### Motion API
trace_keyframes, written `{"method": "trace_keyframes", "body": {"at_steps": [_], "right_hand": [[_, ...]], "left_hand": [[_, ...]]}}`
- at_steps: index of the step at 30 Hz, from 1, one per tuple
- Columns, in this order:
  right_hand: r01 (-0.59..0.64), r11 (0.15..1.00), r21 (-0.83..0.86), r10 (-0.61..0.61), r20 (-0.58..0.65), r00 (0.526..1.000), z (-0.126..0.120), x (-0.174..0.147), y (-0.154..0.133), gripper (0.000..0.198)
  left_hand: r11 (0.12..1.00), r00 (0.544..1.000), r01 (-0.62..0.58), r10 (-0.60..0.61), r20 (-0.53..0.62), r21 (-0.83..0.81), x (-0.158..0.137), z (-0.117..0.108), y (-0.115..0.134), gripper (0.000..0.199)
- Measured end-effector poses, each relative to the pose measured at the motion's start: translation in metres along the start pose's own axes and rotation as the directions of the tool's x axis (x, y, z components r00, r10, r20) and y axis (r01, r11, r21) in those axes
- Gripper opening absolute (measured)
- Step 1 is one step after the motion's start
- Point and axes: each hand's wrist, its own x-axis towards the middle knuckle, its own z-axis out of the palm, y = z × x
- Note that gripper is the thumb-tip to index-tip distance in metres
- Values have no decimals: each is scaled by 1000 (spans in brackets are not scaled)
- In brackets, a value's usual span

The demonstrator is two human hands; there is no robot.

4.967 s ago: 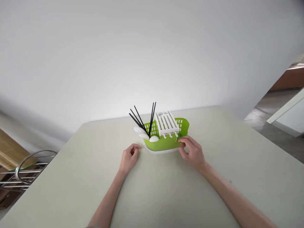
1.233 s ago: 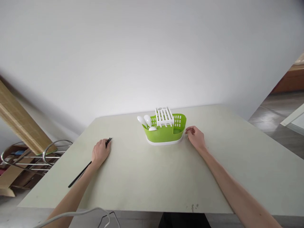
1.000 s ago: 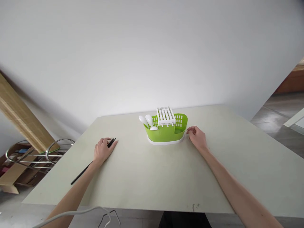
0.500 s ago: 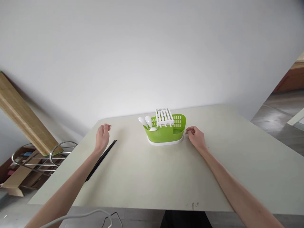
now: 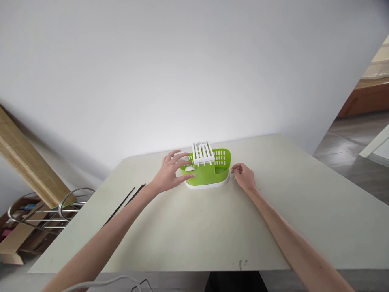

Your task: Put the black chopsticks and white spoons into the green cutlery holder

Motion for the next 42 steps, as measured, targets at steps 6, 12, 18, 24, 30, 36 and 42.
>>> {"method": "trace_keyframes", "body": {"at_steps": [6,12,18,24,30,36,42], "right_hand": [[-2,1000,14,2,10,1000,0,0,-1,17],[-2,1000,8,2,22,1000,-2,-1,-3,19],[0,1000,-10,1,24,1000,-2,-1,-2,18],[7,1000,-28,-6,25,1000,-2,-2,1,19],[10,999,-49,-8,41,999,-2,-2,3,19],[19,997,-72,-16,43,999,-3,-3,4,19],[31,997,-77,-27,45,999,-2,-2,6,19]], "left_hand": [[988,989,-106,117,-89,111,5,22,-3,27],[999,943,48,-49,-329,-10,5,-1,-4,31],[839,645,373,-541,-539,-395,-11,-62,-22,38],[712,734,638,-677,-48,-292,-65,-79,-74,41],[760,707,649,-584,400,-35,-113,-50,-103,49],[797,678,601,-549,490,61,-127,-29,-121,47],[837,676,530,-514,528,136,-133,-21,-144,48]]}}
